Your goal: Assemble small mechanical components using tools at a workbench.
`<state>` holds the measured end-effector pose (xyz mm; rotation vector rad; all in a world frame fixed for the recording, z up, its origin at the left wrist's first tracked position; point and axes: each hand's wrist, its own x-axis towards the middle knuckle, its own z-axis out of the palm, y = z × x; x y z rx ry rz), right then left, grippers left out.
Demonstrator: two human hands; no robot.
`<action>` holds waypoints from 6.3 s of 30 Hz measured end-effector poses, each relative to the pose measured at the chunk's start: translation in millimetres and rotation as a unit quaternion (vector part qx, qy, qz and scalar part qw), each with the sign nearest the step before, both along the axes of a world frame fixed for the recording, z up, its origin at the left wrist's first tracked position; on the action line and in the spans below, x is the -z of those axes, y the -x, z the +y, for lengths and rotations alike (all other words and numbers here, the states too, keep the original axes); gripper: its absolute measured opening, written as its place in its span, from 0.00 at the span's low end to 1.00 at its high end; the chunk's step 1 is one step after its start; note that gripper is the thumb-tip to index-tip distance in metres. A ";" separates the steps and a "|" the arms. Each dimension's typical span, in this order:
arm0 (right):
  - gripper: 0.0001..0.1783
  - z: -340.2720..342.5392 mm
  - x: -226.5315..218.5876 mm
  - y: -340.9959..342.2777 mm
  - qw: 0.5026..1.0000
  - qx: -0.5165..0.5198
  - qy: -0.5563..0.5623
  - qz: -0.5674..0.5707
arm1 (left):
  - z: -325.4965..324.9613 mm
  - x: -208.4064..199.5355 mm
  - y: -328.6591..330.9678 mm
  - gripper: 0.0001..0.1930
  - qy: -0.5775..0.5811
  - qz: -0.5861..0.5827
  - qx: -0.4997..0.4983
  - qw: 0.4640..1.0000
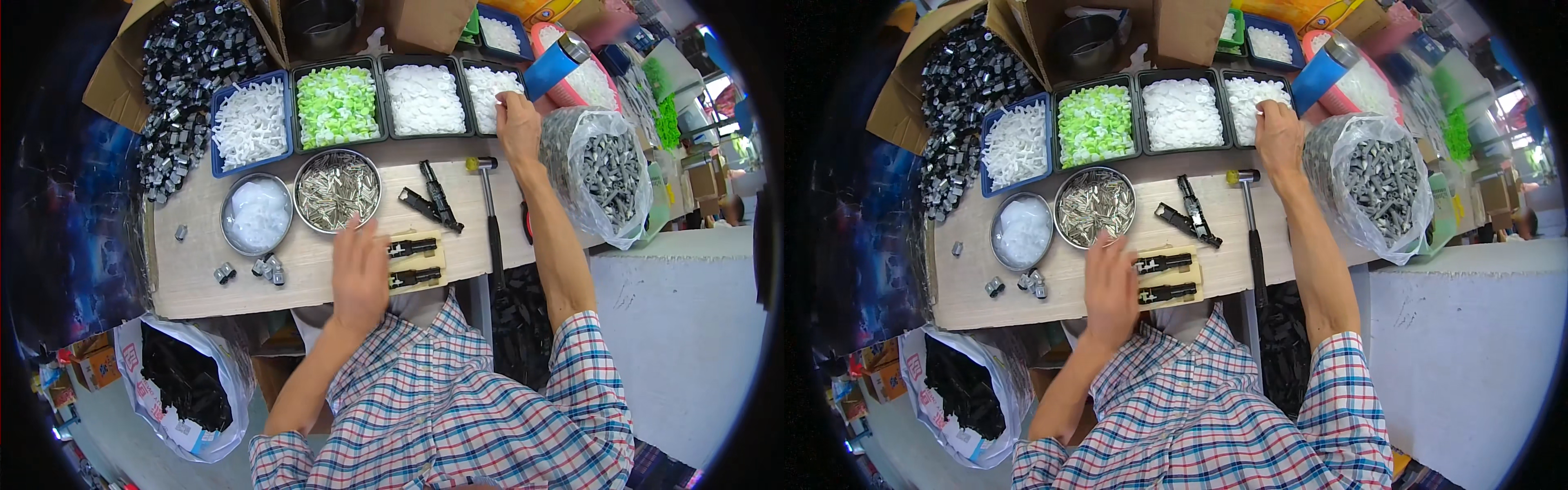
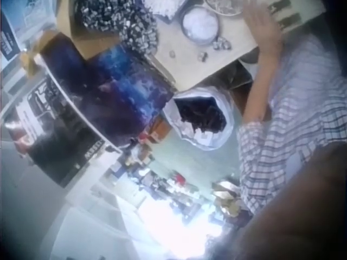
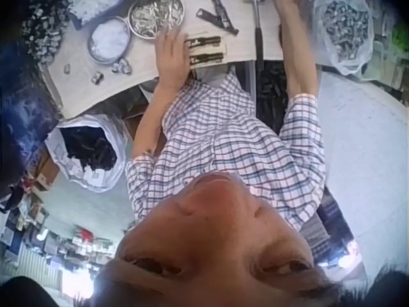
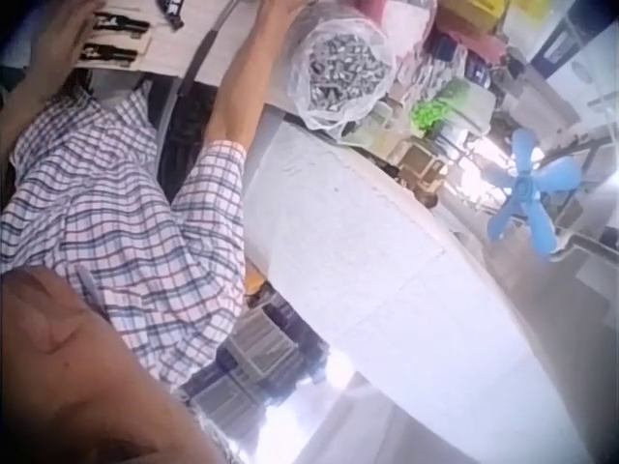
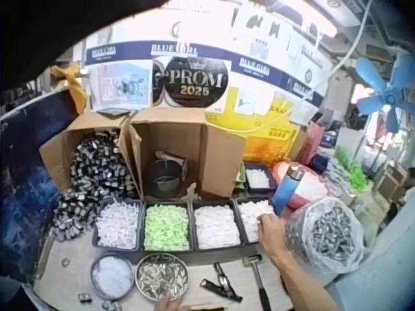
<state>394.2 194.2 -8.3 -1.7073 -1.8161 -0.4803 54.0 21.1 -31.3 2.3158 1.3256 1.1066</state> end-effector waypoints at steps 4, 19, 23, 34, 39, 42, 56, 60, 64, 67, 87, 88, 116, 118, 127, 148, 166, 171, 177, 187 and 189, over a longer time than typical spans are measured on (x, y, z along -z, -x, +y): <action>0.07 -22.8 7.7 11.5 0.992 -0.017 -0.091 0.080 | 61.7 0.9 6.1 0.14 0.013 0.006 -0.057 0.998; 0.08 -195.3 -0.7 210.0 0.547 -0.142 0.185 0.804 | 73.3 12.3 16.3 0.05 0.001 -0.096 -0.063 0.993; 0.08 -204.8 -4.3 211.8 0.477 -0.139 0.211 0.842 | 46.2 -15.2 14.8 0.04 0.106 -0.189 -0.031 0.976; 0.08 -219.8 0.3 202.9 0.444 -0.148 0.225 0.854 | -33.6 -34.2 5.9 0.11 0.374 -0.454 0.033 0.808; 0.08 -223.6 -1.3 201.3 0.452 -0.149 0.226 0.850 | -36.3 -31.9 6.0 0.13 0.337 -0.407 0.042 0.848; 0.08 -223.9 -4.5 200.2 0.457 -0.150 0.232 0.845 | -36.4 -34.2 5.9 0.13 0.324 -0.379 0.040 0.866; 0.05 -228.2 -6.6 194.0 0.783 -0.133 0.257 0.551 | -44.7 -37.4 -2.8 0.12 0.271 -0.288 -0.057 0.917; 0.07 -231.2 -12.4 196.3 0.886 -0.184 0.187 0.381 | -47.6 -28.0 -4.3 0.12 0.130 -0.235 -0.029 0.963; 0.07 -230.3 -8.0 184.0 0.912 -0.216 0.174 0.303 | -47.5 -21.9 2.4 0.14 0.039 -0.151 0.030 0.987; 0.08 -225.0 -6.0 172.3 0.934 -0.223 0.181 0.214 | -51.1 -14.7 10.8 0.14 -0.014 -0.077 0.019 0.997; 0.06 -212.3 -3.0 160.0 0.927 -0.261 0.250 0.103 | -64.9 20.1 19.9 0.11 -0.106 0.188 0.142 0.966; 0.06 -212.6 -3.6 158.8 0.926 -0.255 0.255 0.111 | -64.7 20.0 18.9 0.13 -0.111 0.205 0.139 0.962; 0.12 -178.4 -72.9 -116.5 0.978 0.168 0.122 -0.037 | 182.5 -22.4 122.1 0.09 -0.166 0.155 -0.198 0.954; 0.11 -179.3 -74.3 -114.5 0.980 0.170 0.095 -0.028 | 197.3 -22.7 127.1 0.11 -0.139 0.204 -0.184 0.952; 0.14 -194.4 -70.5 -83.4 0.962 0.132 -0.069 0.229 | 210.3 -29.3 131.1 0.06 -0.156 0.203 -0.078 0.964; 0.10 -237.8 -25.4 169.2 0.655 -0.189 0.390 0.619 | 72.4 -19.1 152.7 0.04 0.013 -0.022 -0.161 0.987; 0.10 -229.7 -25.3 191.7 0.671 -0.160 0.333 0.643 | -4.6 -31.1 70.9 0.08 0.279 -0.441 -0.129 0.843; 0.07 -230.3 -14.5 192.4 0.645 -0.173 0.286 0.687 | -30.0 -28.0 37.0 0.10 0.329 -0.482 -0.077 0.808; 0.07 -235.5 -10.3 182.1 0.649 -0.158 0.285 0.687 | -37.6 -20.3 21.4 0.10 0.364 -0.478 -0.051 0.798; 0.07 -229.1 -6.9 164.7 0.661 -0.145 0.295 0.675 | -34.9 -23.1 12.1 0.08 0.336 -0.447 -0.036 0.828; 0.08 -225.1 -12.0 162.0 0.644 -0.144 0.299 0.689 | -33.4 -17.3 11.4 0.06 0.296 -0.388 -0.025 0.872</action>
